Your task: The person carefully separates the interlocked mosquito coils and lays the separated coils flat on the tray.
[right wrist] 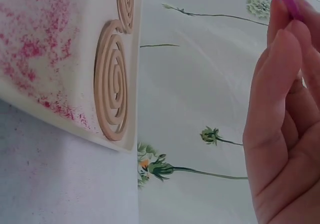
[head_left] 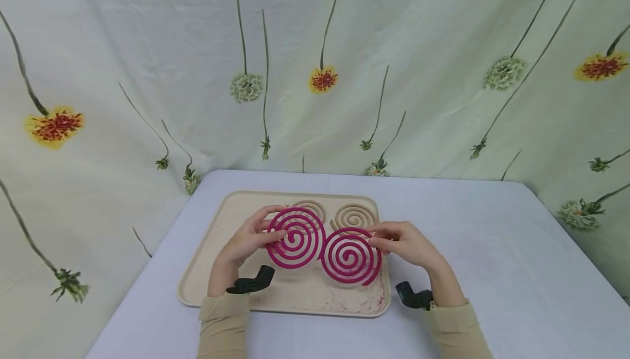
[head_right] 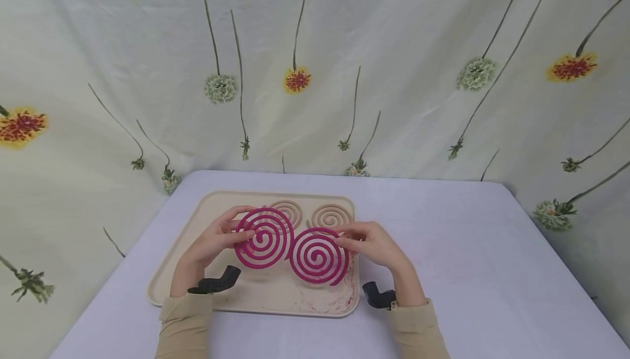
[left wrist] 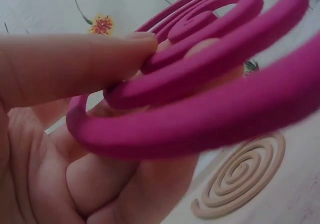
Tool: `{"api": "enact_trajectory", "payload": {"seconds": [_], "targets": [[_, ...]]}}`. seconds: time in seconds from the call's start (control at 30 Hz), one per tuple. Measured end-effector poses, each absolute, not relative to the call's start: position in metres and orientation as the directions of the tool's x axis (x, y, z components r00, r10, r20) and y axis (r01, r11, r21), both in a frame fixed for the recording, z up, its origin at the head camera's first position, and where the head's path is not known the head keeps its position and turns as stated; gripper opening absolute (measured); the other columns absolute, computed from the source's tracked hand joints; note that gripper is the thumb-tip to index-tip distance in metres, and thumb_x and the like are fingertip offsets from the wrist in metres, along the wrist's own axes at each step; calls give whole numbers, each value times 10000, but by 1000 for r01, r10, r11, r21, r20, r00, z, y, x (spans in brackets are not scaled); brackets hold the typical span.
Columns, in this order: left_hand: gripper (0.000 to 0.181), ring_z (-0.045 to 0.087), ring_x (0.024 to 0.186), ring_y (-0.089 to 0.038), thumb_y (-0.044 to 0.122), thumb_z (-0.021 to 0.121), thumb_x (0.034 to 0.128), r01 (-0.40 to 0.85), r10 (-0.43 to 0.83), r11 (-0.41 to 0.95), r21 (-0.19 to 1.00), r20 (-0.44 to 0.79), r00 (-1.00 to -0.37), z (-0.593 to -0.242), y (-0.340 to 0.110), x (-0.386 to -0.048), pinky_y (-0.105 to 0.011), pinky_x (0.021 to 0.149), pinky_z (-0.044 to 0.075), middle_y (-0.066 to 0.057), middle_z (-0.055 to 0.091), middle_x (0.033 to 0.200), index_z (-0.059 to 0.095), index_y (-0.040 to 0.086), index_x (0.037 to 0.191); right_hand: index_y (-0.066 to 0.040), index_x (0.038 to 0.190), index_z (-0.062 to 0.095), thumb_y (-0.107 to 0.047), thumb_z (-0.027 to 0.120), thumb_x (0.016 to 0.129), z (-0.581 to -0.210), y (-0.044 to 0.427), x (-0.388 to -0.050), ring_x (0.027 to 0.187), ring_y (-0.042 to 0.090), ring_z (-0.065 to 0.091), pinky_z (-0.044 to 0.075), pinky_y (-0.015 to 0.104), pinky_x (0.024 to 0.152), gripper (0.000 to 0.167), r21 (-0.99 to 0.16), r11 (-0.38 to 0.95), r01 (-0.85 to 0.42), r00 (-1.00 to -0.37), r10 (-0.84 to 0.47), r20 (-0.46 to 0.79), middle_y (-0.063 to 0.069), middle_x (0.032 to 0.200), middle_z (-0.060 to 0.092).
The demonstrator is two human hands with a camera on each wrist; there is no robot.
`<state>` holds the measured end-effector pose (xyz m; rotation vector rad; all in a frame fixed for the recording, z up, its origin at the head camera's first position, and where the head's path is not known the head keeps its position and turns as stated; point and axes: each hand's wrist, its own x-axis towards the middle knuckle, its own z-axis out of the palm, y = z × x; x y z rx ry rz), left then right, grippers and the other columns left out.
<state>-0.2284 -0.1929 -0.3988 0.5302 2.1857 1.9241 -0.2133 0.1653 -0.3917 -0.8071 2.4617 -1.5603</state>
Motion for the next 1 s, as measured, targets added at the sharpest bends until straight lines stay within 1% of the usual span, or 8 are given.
{"api": "enact_trajectory", "payload": {"seconds": [0.07,0.17,0.27,0.4,0.6,0.67,0.83,1.0], "targets": [[503,673,854,-269,89,635,889,139,392,102,985,88,-916,-403,-194,-230,-405,726,563,-242,614,1092,434,115,1349,24,1107,618,-118,651,887,-396,165,-216,644,164,578,543,348,590,264,-883,303,-358,-851,-495,175,104,839,665],[513,674,855,-269,95,643,885,118,396,96,988,71,-916,-410,-195,-233,-418,724,562,-236,622,1090,424,120,1348,55,1040,591,-90,649,884,-403,165,-219,645,166,588,550,359,598,221,-902,275,-332,-854,-495,163,171,833,655],[506,675,850,-268,95,646,882,90,405,94,991,45,-913,-416,-196,-235,-430,715,562,-217,633,1086,399,110,1324,75,1001,610,-92,645,887,-409,166,-222,670,166,608,563,398,630,205,-918,278,-284,-864,-488,119,204,857,650],[482,677,827,-267,82,640,882,62,426,104,993,12,-905,-422,-197,-237,-443,696,563,-204,644,1064,378,82,1287,71,1007,637,-104,643,890,-415,167,-225,694,161,626,564,432,658,211,-927,292,-233,-877,-475,71,165,876,665],[486,673,783,-244,80,639,878,40,439,154,987,-33,-898,-430,-198,-238,-423,653,570,-196,657,1000,395,47,1297,30,1007,661,-126,662,876,-421,169,-228,684,170,624,564,417,646,204,-925,312,-216,-883,-467,48,111,849,687],[490,672,771,-236,74,646,870,37,432,177,984,-44,-901,-432,-197,-239,-411,645,571,-199,661,974,404,26,1293,20,1012,664,-131,673,867,-423,169,-229,677,185,625,562,412,639,210,-923,325,-206,-886,-461,35,108,835,693],[467,667,758,-228,34,654,852,40,389,235,971,-56,-919,-438,-196,-241,-394,645,573,-191,663,931,432,-18,1260,47,1010,658,-89,671,851,-428,170,-230,677,206,628,557,395,619,209,-916,348,-201,-889,-457,22,123,823,699],[406,639,739,-191,39,684,822,57,330,322,945,-55,-942,-441,-192,-243,-305,657,561,-128,652,899,518,-50,1181,57,1005,661,-73,681,835,-428,170,-231,684,186,634,556,358,609,215,-907,377,-190,-896,-444,3,130,828,699]]}}
